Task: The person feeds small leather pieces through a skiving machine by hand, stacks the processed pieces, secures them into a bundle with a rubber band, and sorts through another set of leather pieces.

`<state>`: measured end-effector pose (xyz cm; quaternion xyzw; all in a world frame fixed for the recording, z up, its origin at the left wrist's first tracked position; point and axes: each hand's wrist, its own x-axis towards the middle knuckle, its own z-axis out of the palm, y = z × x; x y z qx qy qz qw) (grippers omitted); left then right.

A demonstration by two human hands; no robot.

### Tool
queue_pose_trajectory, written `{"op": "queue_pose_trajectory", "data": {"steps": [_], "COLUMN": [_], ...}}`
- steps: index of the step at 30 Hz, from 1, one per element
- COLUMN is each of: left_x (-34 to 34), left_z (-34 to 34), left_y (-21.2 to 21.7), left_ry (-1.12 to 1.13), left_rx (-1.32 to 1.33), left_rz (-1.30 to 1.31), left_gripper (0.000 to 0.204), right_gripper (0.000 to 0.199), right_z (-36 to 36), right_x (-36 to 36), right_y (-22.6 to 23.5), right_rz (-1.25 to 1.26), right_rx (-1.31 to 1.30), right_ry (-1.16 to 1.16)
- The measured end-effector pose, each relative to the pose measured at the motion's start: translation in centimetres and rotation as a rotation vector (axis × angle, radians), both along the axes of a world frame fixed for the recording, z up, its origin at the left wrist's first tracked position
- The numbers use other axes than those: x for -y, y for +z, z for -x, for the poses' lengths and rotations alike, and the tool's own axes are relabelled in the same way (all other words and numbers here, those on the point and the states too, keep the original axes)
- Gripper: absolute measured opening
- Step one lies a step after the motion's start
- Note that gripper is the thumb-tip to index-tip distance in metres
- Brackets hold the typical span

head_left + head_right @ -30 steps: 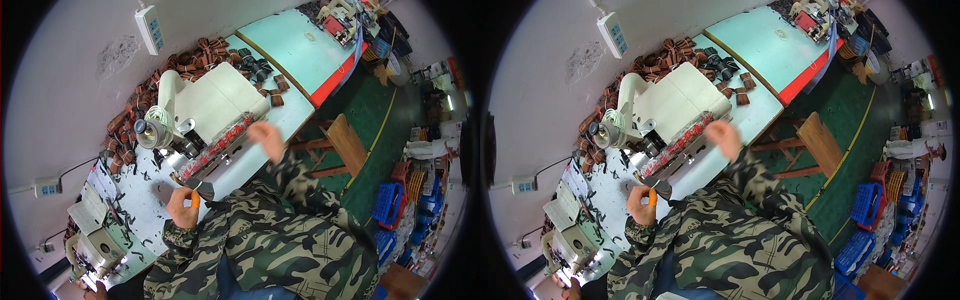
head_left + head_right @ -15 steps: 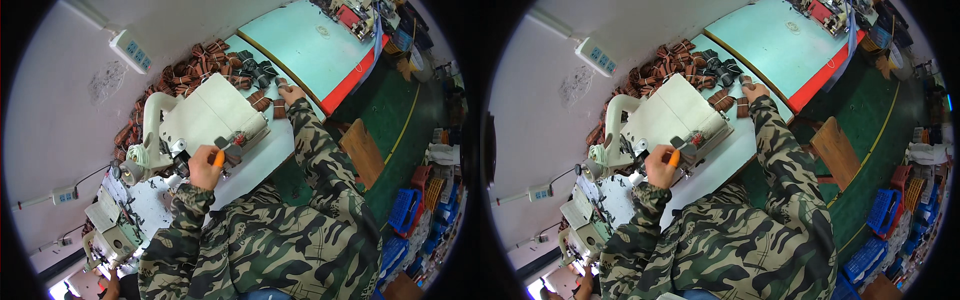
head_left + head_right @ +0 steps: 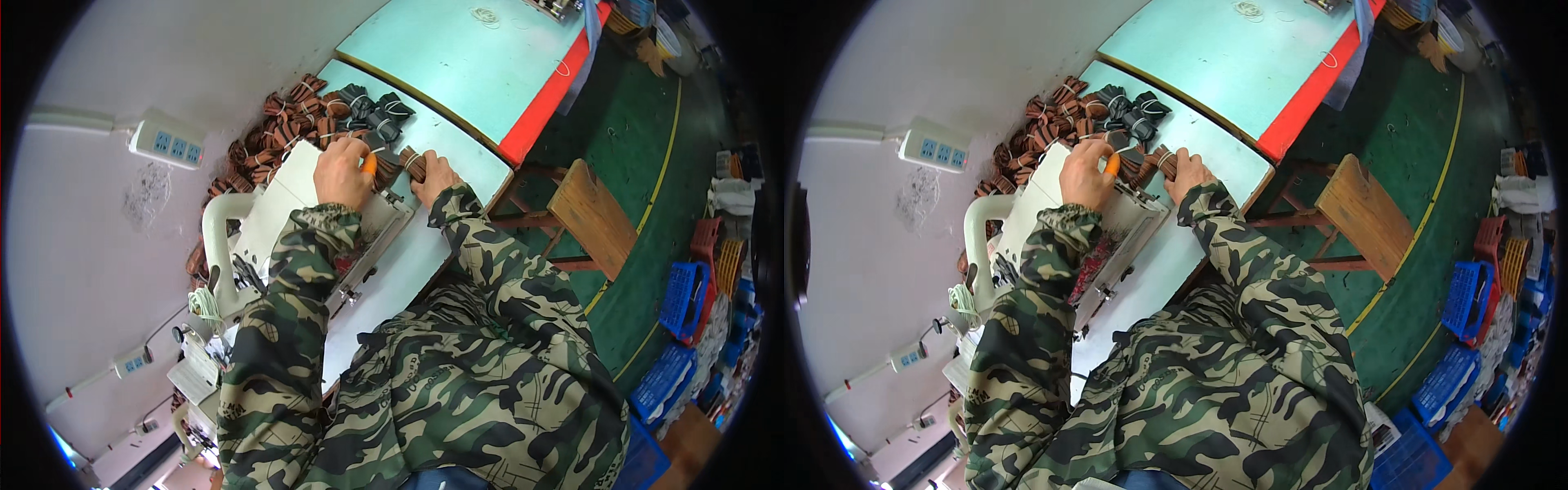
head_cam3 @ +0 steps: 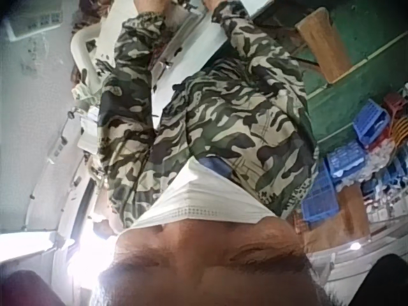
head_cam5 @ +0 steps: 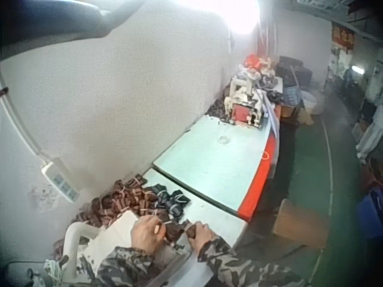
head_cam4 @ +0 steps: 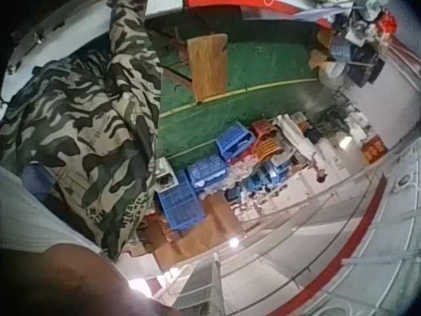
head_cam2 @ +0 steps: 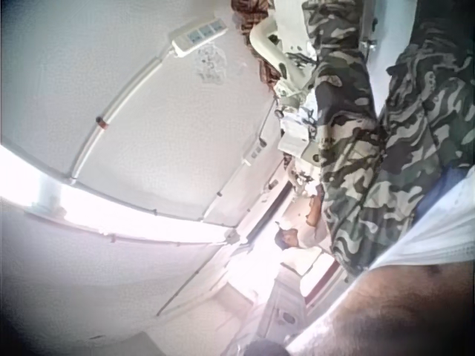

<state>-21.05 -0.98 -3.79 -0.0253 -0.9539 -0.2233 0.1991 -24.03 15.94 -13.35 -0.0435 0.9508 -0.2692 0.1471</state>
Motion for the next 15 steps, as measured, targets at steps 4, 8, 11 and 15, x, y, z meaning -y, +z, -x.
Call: {"op": "queue_pose_trajectory", "data": {"steps": [4, 8, 11, 15], "left_x": [0.9, 1.7, 0.6, -2.0], "left_z": [2.4, 4.6, 4.8, -1.1], "left_y": [-0.8, -3.1, -2.0, -1.1], "left_ry": [0.096, 0.044, -0.017, -0.112], "left_rx": [0.277, 0.743, 0.752, 0.579], "left_rz": [0.151, 0.438, 0.385, -0.504], "left_gripper": [0.011, 0.021, 0.025, 0.036], "right_gripper": [0.050, 0.048, 0.045, 0.048], "right_z": [-0.2, -0.9, -2.1, -4.5], "right_x": [-5.0, -8.6, -9.1, -6.5], "right_y": [-0.3, -2.9, -2.7, 0.7], "right_rz": [0.035, 0.467, 1.106, 1.743], "right_rx": [-0.040, -0.024, 0.514, 0.864], "right_ry": [0.018, -0.108, -0.431, -0.168]}}
